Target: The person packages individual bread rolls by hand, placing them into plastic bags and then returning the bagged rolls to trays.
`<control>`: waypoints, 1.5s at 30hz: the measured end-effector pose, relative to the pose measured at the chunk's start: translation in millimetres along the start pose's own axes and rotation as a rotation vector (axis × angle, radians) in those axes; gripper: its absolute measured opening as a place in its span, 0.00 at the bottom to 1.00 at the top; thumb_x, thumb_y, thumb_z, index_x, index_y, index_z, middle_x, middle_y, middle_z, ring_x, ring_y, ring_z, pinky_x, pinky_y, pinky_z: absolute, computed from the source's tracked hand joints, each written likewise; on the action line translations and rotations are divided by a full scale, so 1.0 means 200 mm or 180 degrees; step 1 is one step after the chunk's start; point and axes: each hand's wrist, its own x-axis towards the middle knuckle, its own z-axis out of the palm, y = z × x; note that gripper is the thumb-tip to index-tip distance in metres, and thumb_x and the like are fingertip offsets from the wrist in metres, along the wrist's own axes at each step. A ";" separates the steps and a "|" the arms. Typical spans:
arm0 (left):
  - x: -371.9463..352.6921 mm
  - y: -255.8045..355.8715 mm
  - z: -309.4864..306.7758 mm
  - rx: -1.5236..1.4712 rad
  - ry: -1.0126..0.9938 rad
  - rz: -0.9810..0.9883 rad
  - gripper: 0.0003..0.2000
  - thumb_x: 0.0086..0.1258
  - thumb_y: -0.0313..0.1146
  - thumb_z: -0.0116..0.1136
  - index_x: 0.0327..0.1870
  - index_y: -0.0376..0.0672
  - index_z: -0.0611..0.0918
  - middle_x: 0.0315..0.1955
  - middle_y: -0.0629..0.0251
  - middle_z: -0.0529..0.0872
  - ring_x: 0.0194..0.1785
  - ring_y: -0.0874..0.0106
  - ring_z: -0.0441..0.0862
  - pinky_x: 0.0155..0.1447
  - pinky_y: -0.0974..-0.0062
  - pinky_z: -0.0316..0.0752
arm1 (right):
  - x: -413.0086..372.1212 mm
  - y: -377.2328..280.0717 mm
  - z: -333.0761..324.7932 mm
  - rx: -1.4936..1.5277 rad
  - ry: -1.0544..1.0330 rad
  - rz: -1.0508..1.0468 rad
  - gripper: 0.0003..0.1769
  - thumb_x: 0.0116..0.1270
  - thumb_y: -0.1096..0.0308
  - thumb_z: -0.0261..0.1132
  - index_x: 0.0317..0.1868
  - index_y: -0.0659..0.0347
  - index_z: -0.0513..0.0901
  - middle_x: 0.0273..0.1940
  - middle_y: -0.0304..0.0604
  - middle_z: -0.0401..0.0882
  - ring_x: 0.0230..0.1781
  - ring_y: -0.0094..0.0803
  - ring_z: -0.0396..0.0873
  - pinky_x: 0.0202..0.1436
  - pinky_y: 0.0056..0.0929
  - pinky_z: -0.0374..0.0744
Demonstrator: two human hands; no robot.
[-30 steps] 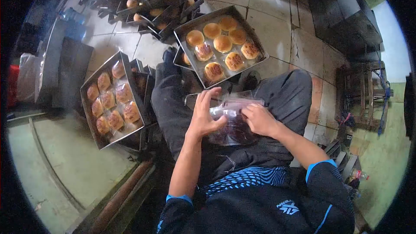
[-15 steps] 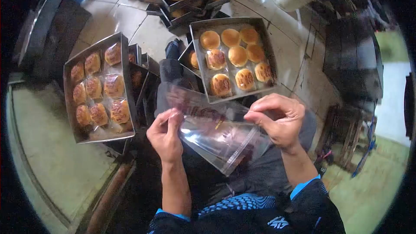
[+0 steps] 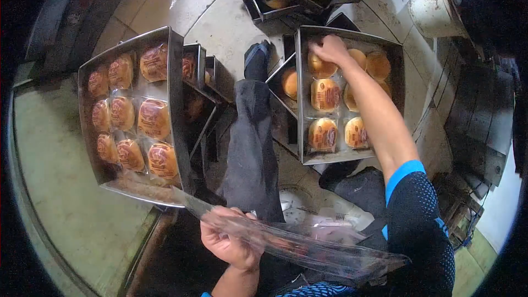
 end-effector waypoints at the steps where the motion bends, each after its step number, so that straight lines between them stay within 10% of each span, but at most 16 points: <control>1: 0.00 -0.03 -0.02 0.0224 -0.0059 0.0322 0.16 0.70 0.35 0.69 0.40 0.42 0.70 0.32 0.63 0.79 0.28 0.75 0.78 0.30 0.76 0.78 | -0.05 0.01 0.01 -0.0050 0.0133 -0.0390 0.39 0.60 0.42 0.68 0.60 0.67 0.77 0.59 0.68 0.77 0.59 0.58 0.79 0.62 0.48 0.78; 4: 0.01 -0.01 0.00 0.0135 -0.0617 0.0312 0.11 0.74 0.35 0.66 0.42 0.44 0.74 0.35 0.71 0.78 0.30 0.84 0.71 0.30 0.87 0.68 | -0.29 0.15 0.11 0.0398 0.0443 -0.1367 0.41 0.45 0.48 0.80 0.54 0.66 0.77 0.48 0.61 0.83 0.53 0.57 0.82 0.59 0.46 0.79; 6: 0.01 0.00 0.02 -0.0033 -0.0540 -0.0006 0.09 0.75 0.34 0.64 0.41 0.45 0.75 0.31 0.73 0.78 0.28 0.84 0.71 0.29 0.87 0.68 | -0.58 0.19 0.14 0.1537 0.1170 -0.0787 0.37 0.50 0.55 0.81 0.55 0.65 0.76 0.50 0.57 0.83 0.50 0.49 0.84 0.56 0.43 0.80; 11: 0.00 -0.04 0.02 0.0211 -0.0509 0.0310 0.05 0.77 0.29 0.61 0.39 0.41 0.78 0.29 0.72 0.81 0.27 0.84 0.73 0.26 0.85 0.67 | -1.57 0.22 0.00 0.7121 0.0080 -0.0352 0.24 0.67 0.67 0.67 0.59 0.72 0.76 0.55 0.50 0.82 0.55 0.34 0.82 0.49 0.27 0.87; 17: -0.17 -0.08 -0.01 0.0877 -0.1719 0.0653 0.06 0.74 0.29 0.64 0.42 0.40 0.79 0.32 0.71 0.82 0.32 0.83 0.77 0.35 0.84 0.72 | -2.53 -0.19 -0.15 0.5492 -0.0096 -0.1304 0.25 0.63 0.72 0.76 0.59 0.70 0.79 0.53 0.43 0.85 0.52 0.27 0.83 0.59 0.29 0.80; 24: -0.62 0.24 0.05 -0.1461 -0.2609 -0.1426 0.36 0.76 0.65 0.42 0.72 0.42 0.68 0.63 0.44 0.76 0.66 0.46 0.75 0.70 0.48 0.71 | -2.97 -0.44 -0.07 0.1455 0.2798 -0.2739 0.34 0.59 0.77 0.66 0.69 0.60 0.75 0.69 0.56 0.72 0.68 0.56 0.74 0.70 0.49 0.76; 27: -0.81 0.43 0.15 -0.1534 -0.2272 -0.0722 0.40 0.74 0.66 0.39 0.75 0.41 0.65 0.64 0.44 0.76 0.65 0.43 0.75 0.70 0.50 0.71 | -3.09 -0.53 -0.15 0.0815 0.2982 -0.2812 0.27 0.66 0.78 0.63 0.67 0.61 0.78 0.70 0.58 0.70 0.69 0.60 0.72 0.70 0.49 0.76; 33: -1.02 0.45 0.05 -0.0897 -0.2354 0.0328 0.46 0.69 0.67 0.40 0.78 0.38 0.56 0.71 0.41 0.66 0.72 0.46 0.68 0.72 0.46 0.68 | -3.26 -0.57 -0.19 0.1129 0.2968 -0.2908 0.27 0.62 0.70 0.67 0.64 0.60 0.80 0.70 0.63 0.69 0.72 0.60 0.68 0.71 0.54 0.74; 40: -0.98 0.62 0.07 -0.1213 -0.3427 -0.0254 0.45 0.66 0.53 0.51 0.79 0.35 0.53 0.74 0.44 0.63 0.71 0.48 0.70 0.74 0.50 0.69 | -3.30 -0.56 -0.20 0.0626 0.3064 -0.3127 0.30 0.63 0.69 0.60 0.69 0.56 0.77 0.73 0.61 0.66 0.75 0.59 0.63 0.73 0.51 0.73; 43: -1.07 0.44 0.07 0.0233 -0.2360 0.0451 0.43 0.61 0.39 0.60 0.76 0.34 0.56 0.67 0.44 0.72 0.64 0.52 0.77 0.66 0.53 0.77 | -3.28 -0.64 -0.23 0.0753 0.2881 -0.2357 0.33 0.60 0.72 0.61 0.70 0.58 0.75 0.73 0.63 0.64 0.76 0.63 0.60 0.77 0.54 0.66; 45: -0.95 0.41 0.07 -0.0392 -0.2353 -0.0470 0.35 0.68 0.48 0.53 0.72 0.35 0.63 0.63 0.44 0.75 0.62 0.54 0.78 0.61 0.55 0.80 | -3.27 -0.65 -0.18 0.0675 0.2660 -0.2090 0.33 0.58 0.72 0.62 0.67 0.61 0.76 0.70 0.64 0.67 0.74 0.61 0.63 0.77 0.51 0.64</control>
